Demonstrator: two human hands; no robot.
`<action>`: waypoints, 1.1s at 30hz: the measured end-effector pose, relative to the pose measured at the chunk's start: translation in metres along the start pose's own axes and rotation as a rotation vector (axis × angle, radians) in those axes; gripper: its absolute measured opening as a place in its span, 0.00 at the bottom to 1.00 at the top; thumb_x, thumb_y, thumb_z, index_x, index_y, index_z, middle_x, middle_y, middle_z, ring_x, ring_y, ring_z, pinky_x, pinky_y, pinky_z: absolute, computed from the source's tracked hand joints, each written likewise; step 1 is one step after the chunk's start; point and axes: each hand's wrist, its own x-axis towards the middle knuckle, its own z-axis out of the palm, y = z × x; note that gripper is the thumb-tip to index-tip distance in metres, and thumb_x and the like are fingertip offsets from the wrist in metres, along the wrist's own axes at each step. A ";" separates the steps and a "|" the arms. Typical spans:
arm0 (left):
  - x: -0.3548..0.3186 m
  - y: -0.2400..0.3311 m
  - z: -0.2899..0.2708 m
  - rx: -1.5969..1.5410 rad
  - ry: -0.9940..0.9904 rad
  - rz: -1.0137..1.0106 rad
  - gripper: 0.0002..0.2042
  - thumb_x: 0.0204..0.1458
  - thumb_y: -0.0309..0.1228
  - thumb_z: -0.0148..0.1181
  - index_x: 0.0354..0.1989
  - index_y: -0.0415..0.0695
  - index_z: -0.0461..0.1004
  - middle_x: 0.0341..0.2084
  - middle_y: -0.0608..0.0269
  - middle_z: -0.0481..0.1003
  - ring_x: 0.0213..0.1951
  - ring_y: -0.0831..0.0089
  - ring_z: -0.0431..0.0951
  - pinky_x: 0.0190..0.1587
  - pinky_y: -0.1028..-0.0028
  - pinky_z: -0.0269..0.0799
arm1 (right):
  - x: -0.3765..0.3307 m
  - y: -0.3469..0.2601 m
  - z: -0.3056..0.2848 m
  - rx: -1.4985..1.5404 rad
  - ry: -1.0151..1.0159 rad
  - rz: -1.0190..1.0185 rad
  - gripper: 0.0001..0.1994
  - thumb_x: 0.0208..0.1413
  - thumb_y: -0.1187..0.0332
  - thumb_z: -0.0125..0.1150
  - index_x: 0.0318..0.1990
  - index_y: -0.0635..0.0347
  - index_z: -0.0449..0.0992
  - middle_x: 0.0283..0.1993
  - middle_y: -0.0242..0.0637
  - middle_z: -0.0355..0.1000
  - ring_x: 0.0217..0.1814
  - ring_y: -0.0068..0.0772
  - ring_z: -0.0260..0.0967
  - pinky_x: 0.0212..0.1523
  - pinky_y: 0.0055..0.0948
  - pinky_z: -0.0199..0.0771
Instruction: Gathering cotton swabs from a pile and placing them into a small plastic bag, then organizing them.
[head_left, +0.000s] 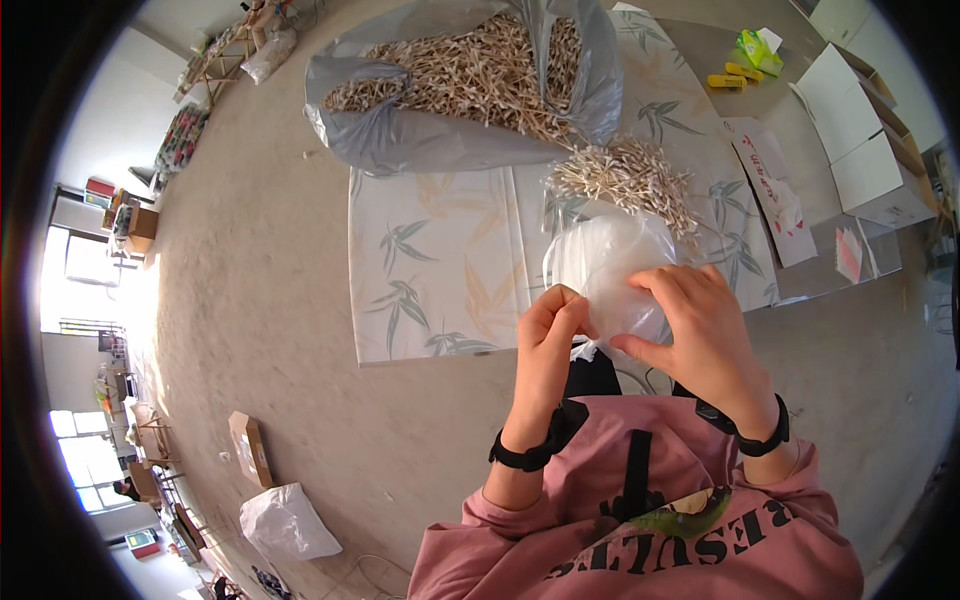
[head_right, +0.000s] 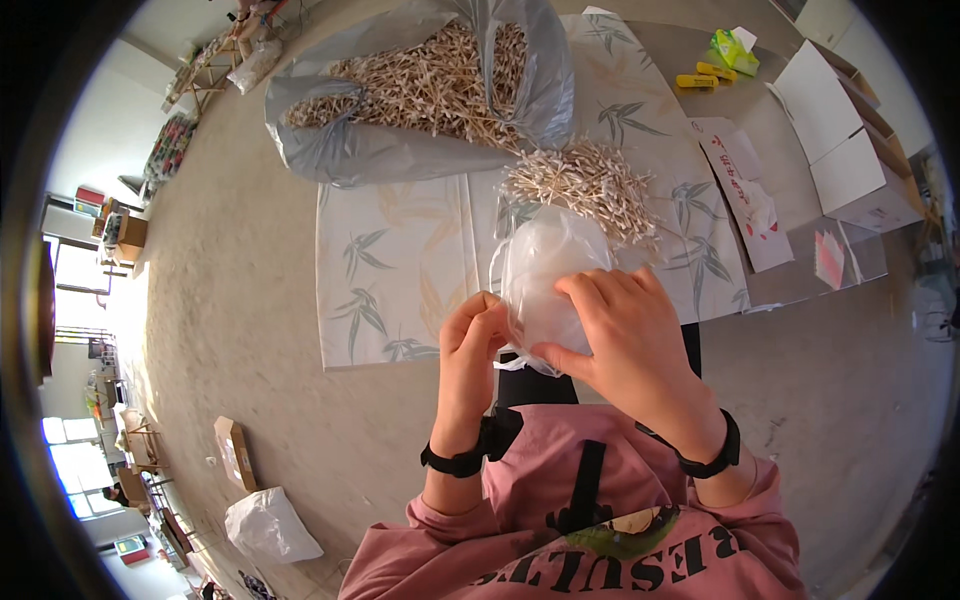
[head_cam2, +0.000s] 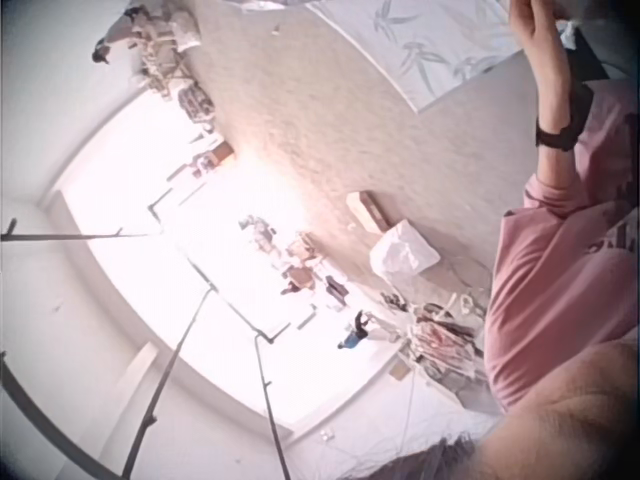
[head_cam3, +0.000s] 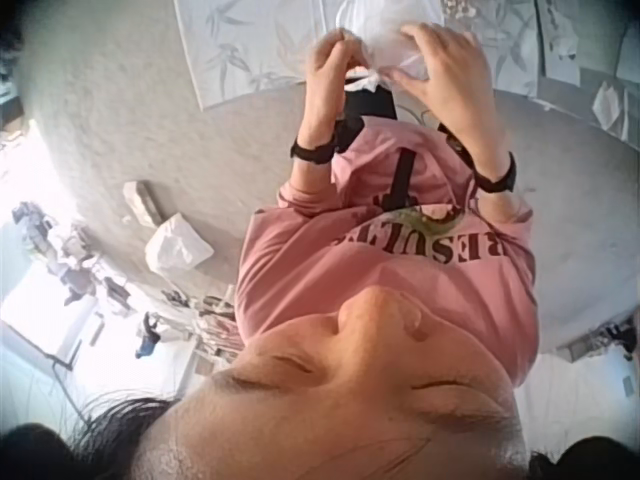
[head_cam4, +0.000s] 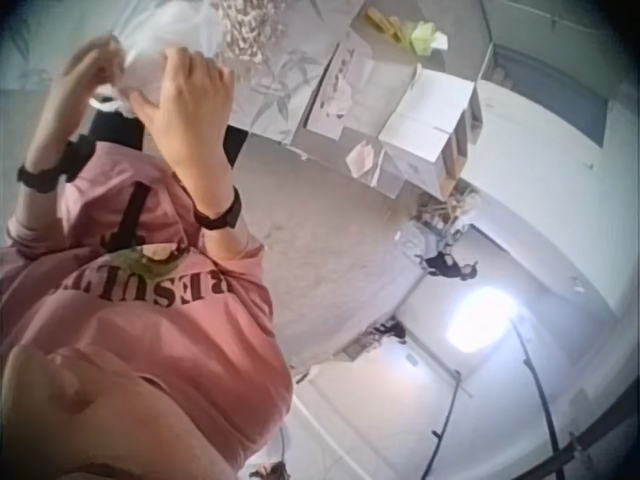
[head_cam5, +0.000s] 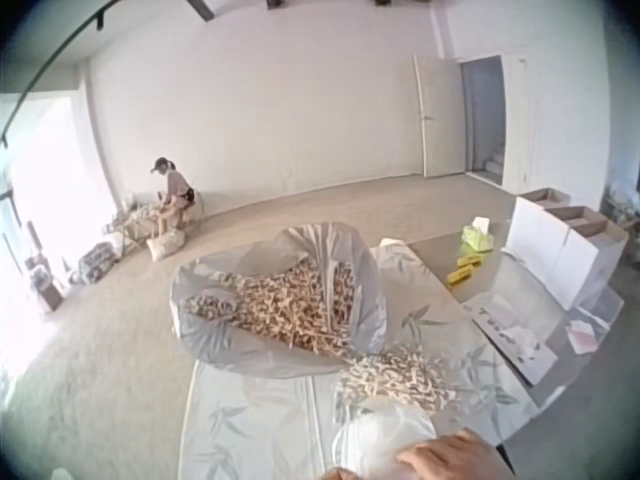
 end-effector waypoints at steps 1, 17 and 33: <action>-0.001 0.000 -0.001 -0.003 0.001 -0.001 0.10 0.61 0.29 0.50 0.28 0.39 0.68 0.26 0.70 0.69 0.30 0.80 0.70 0.37 0.77 0.68 | 0.000 -0.001 0.000 -0.012 -0.018 0.036 0.24 0.39 0.60 0.75 0.44 0.58 0.73 0.39 0.34 0.74 0.42 0.38 0.71 0.47 0.36 0.64; -0.007 -0.008 -0.006 -0.136 -0.022 -0.048 0.06 0.56 0.24 0.49 0.28 0.39 0.69 0.33 0.68 0.68 0.37 0.79 0.71 0.44 0.76 0.68 | -0.001 -0.010 0.004 -0.098 -0.076 0.000 0.25 0.39 0.70 0.72 0.48 0.59 0.70 0.45 0.37 0.72 0.48 0.40 0.70 0.50 0.38 0.65; -0.014 0.004 -0.005 -0.101 -0.021 0.012 0.08 0.59 0.26 0.48 0.27 0.40 0.69 0.32 0.68 0.70 0.37 0.77 0.73 0.46 0.73 0.73 | 0.003 -0.005 -0.002 -0.172 -0.115 -0.023 0.28 0.37 0.73 0.71 0.50 0.60 0.70 0.47 0.38 0.70 0.48 0.44 0.70 0.48 0.37 0.68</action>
